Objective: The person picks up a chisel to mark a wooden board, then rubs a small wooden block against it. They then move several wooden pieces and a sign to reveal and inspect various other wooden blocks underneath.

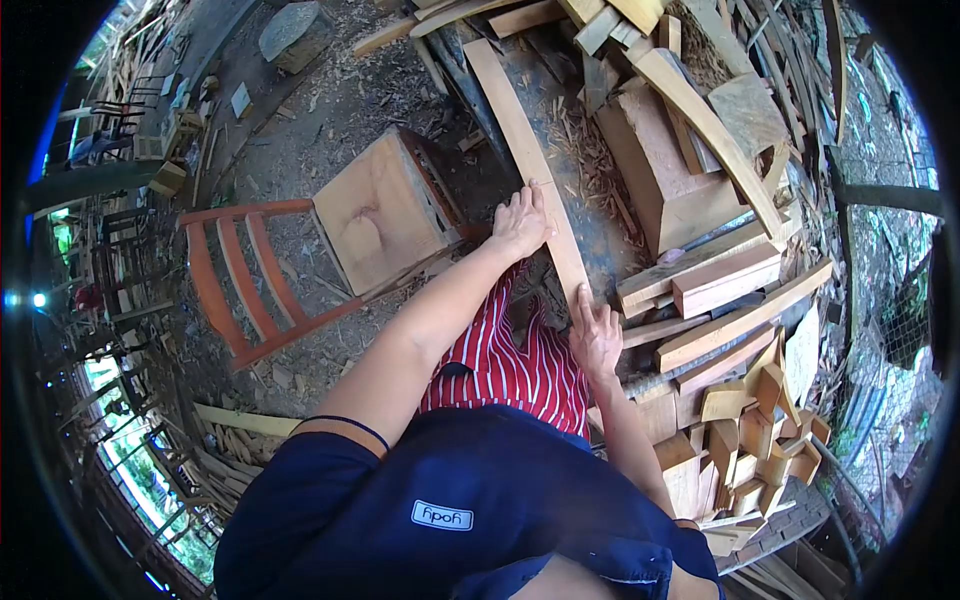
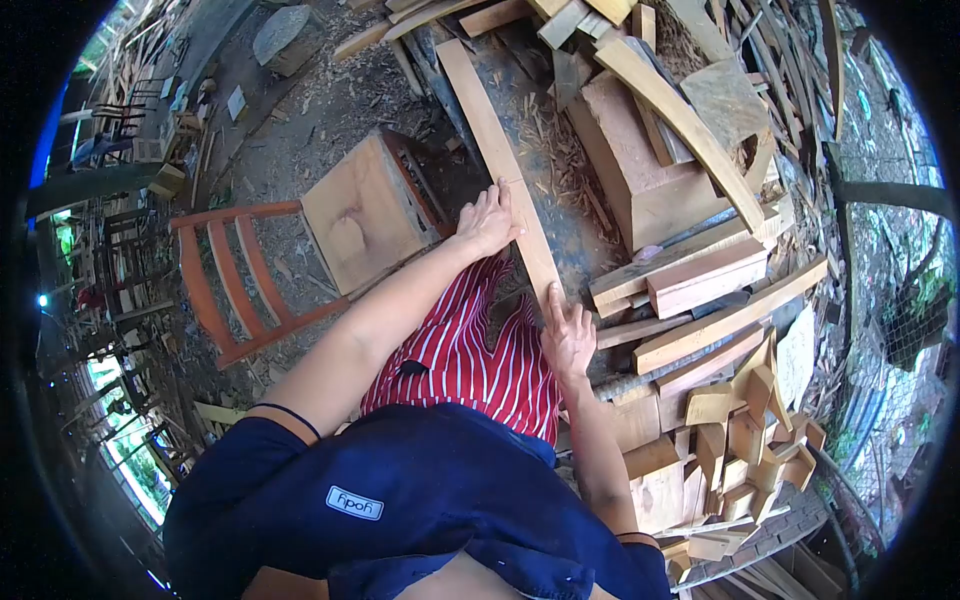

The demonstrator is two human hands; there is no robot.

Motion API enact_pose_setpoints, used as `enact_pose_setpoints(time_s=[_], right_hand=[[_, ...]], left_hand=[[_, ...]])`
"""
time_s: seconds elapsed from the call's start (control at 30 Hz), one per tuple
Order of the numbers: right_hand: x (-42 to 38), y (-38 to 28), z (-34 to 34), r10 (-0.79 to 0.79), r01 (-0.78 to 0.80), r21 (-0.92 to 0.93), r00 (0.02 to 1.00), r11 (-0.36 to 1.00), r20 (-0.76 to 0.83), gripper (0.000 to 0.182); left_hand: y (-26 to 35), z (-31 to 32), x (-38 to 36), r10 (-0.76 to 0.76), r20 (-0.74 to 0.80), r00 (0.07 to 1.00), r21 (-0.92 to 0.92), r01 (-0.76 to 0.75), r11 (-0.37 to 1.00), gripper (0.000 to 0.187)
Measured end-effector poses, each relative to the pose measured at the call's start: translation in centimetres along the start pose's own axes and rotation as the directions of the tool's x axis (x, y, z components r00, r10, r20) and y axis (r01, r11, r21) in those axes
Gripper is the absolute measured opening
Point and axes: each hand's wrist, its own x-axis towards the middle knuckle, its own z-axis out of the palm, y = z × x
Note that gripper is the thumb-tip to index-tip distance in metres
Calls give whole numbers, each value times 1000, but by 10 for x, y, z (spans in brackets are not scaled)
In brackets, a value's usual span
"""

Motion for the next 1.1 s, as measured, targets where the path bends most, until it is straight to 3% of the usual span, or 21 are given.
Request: enact_pose_setpoints(time_s=[0.43,0.57,0.7,0.8,1.1], right_hand=[[0,6,6,35,-35,16,999,999,15,91],[5,8,-5,24,-26,16,991,1000,131,93],[0,17,-6,78,-112,161,976,981,205,98],[-4,24,-1,26,-67,244,986,967,167,94],[0,23,2,23,-62,219,984,974,177,82]], left_hand=[[-2,3,4,27,23,999,67,-28,997,98],[-2,-1,3,21,20,1000,52,-22,998,97],[-4,0,4,20,33,999,17,-21,1000,95],[-6,0,5,25,28,999,15,-26,1000,92],[-6,3,5,34,-6,999,-13,-34,999,89]])
